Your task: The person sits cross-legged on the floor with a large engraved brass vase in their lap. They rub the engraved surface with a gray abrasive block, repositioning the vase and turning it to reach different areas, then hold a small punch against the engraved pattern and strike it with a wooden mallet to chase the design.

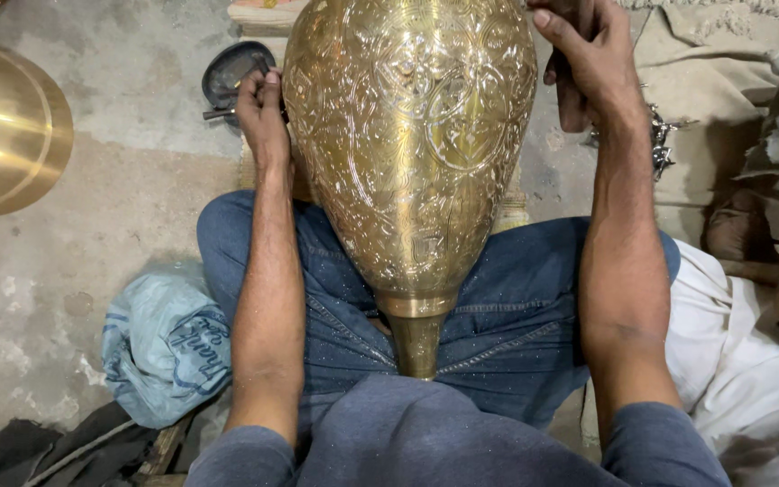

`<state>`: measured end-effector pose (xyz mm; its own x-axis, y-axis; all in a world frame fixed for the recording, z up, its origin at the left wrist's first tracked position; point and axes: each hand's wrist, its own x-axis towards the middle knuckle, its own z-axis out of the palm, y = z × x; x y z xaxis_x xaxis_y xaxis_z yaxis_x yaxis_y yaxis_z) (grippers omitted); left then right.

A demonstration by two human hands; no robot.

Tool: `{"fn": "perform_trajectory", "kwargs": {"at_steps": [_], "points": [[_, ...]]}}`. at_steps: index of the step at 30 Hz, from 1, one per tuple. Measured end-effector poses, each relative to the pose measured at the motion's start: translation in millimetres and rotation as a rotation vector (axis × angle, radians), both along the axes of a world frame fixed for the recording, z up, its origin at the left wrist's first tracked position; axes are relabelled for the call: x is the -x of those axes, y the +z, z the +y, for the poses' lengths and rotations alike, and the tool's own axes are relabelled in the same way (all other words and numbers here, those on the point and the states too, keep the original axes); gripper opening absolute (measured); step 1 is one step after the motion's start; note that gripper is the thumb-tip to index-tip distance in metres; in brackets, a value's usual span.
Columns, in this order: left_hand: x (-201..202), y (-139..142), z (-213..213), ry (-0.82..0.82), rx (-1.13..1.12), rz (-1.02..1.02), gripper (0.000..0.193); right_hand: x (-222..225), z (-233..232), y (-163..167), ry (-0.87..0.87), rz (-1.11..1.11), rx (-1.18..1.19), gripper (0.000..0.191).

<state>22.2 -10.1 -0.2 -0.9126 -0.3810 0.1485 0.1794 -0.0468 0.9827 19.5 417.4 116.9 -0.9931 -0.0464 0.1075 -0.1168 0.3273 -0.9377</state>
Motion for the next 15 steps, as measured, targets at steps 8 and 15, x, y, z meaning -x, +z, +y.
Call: {"fn": "perform_trajectory", "kwargs": {"at_steps": [8,15], "points": [[-10.2,9.5,1.6,0.178,0.163,-0.018,0.03,-20.0,-22.3,2.9,-0.057,0.079,0.047,0.054],[-64.5,102.7,39.1,0.21,0.503,0.657,0.016,-58.4,-27.8,29.0,-0.153,0.264,0.04,0.043]]}}
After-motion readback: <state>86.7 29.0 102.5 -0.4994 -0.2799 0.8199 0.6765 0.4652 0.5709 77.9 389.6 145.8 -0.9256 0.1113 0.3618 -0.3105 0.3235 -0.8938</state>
